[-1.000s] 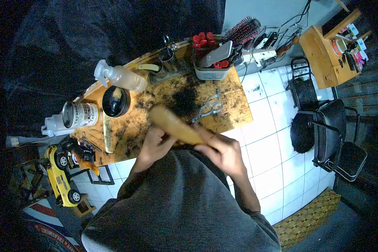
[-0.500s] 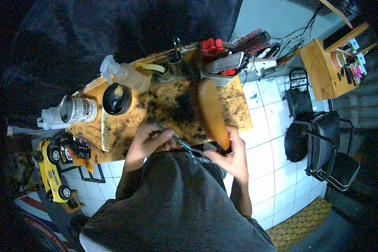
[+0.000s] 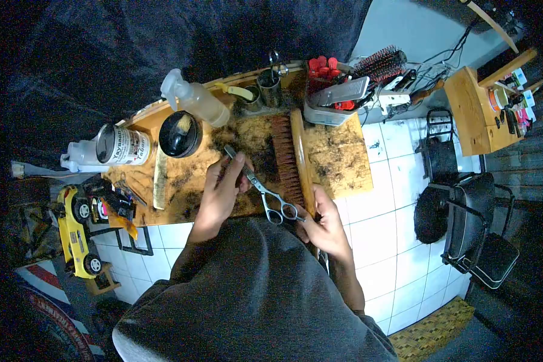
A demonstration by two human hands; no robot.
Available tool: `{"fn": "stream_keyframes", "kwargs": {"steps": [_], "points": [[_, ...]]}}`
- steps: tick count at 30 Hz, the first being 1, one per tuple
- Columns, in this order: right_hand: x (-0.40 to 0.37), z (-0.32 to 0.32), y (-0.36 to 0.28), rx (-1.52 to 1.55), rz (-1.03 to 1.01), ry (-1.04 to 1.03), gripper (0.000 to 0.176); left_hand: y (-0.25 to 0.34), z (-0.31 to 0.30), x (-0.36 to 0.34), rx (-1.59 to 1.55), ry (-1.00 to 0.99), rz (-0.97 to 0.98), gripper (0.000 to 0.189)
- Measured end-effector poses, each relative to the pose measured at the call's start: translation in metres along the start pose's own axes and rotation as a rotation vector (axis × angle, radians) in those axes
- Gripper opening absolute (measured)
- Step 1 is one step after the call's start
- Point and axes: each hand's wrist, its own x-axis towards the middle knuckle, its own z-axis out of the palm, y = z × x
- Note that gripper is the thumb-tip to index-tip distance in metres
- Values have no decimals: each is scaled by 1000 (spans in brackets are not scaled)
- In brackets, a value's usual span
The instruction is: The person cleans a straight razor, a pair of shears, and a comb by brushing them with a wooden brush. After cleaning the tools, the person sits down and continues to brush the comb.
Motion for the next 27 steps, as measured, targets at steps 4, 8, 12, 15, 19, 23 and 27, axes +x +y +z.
{"fn": "stream_keyframes", "kwargs": {"steps": [4, 8, 12, 15, 19, 23, 27], "points": [[2, -7, 4, 18, -38, 22, 51, -7, 1, 4, -167, 14, 5, 32], [-2, -5, 0, 171, -56, 57, 48, -3, 0, 4, -74, 82, 84, 31], [0, -6, 2, 89, -93, 45, 28, 2, 1, 3, 72, 53, 118, 27], [2, 2, -7, -26, -80, 56, 15, -1, 3, -2, 116, -173, 231, 21], [1, 9, -11, -19, 28, 7, 16, -11, 18, -9, 121, -367, 361, 35], [5, 7, -7, -564, -376, 84, 38, -35, 10, -6, 1, -240, 64, 28], [2, -2, -6, -538, -405, 33, 53, -33, -2, -2, 52, -250, 94, 23]]}}
